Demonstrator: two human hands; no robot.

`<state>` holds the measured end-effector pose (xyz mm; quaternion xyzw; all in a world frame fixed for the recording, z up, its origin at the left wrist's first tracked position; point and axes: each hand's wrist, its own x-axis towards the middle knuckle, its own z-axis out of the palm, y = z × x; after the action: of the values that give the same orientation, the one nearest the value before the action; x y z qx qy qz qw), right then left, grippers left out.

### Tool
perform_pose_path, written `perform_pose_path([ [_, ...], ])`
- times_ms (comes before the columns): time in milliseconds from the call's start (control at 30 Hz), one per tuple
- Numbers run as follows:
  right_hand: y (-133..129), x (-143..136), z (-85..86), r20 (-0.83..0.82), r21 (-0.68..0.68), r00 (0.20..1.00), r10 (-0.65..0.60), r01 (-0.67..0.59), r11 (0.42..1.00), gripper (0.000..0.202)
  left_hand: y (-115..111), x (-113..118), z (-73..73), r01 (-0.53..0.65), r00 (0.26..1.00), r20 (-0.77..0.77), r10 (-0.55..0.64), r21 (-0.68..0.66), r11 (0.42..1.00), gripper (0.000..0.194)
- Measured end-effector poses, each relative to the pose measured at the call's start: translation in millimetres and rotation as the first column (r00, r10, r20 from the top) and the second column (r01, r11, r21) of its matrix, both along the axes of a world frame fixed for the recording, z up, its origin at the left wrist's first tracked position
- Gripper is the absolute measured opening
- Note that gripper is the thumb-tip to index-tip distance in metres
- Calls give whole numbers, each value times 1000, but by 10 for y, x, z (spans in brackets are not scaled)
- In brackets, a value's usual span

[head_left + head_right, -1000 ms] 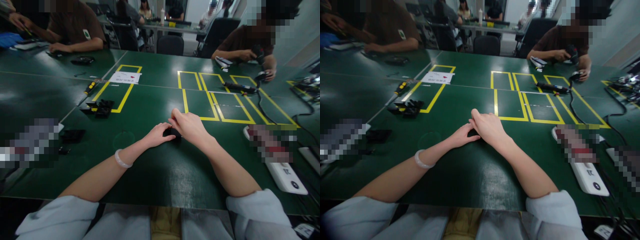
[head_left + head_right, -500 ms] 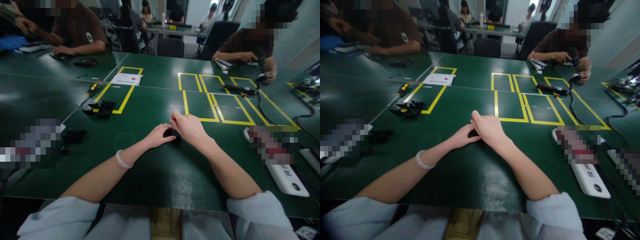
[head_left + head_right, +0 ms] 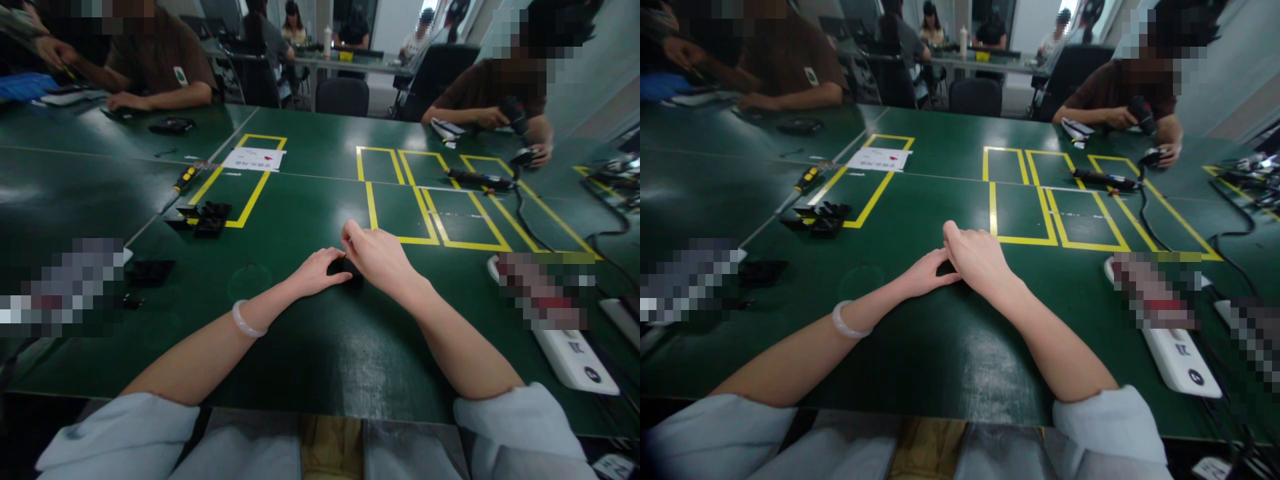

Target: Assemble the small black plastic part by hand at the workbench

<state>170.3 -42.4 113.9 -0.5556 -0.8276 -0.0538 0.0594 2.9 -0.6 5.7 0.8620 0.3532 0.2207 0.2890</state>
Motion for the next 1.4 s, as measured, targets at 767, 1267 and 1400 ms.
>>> perform_pose_path([
  [767, 2, -6, 18, -8, 11, 1000, 0, 0, 1000, 25, -6, 5, -3, -7, 1000, 3, 7, 6, 1000, 43],
  [1267, 14, -12, -17, -17, 36, 1000, 12, -12, 999, 25, -6, 7, -7, -6, 1000, 8, 6, 16, 1000, 42],
  [1400, 10, -10, -28, -44, 44, 999, 22, -20, 999, 23, -5, 6, -2, -2, 1000, 7, 2, 20, 1000, 42],
])
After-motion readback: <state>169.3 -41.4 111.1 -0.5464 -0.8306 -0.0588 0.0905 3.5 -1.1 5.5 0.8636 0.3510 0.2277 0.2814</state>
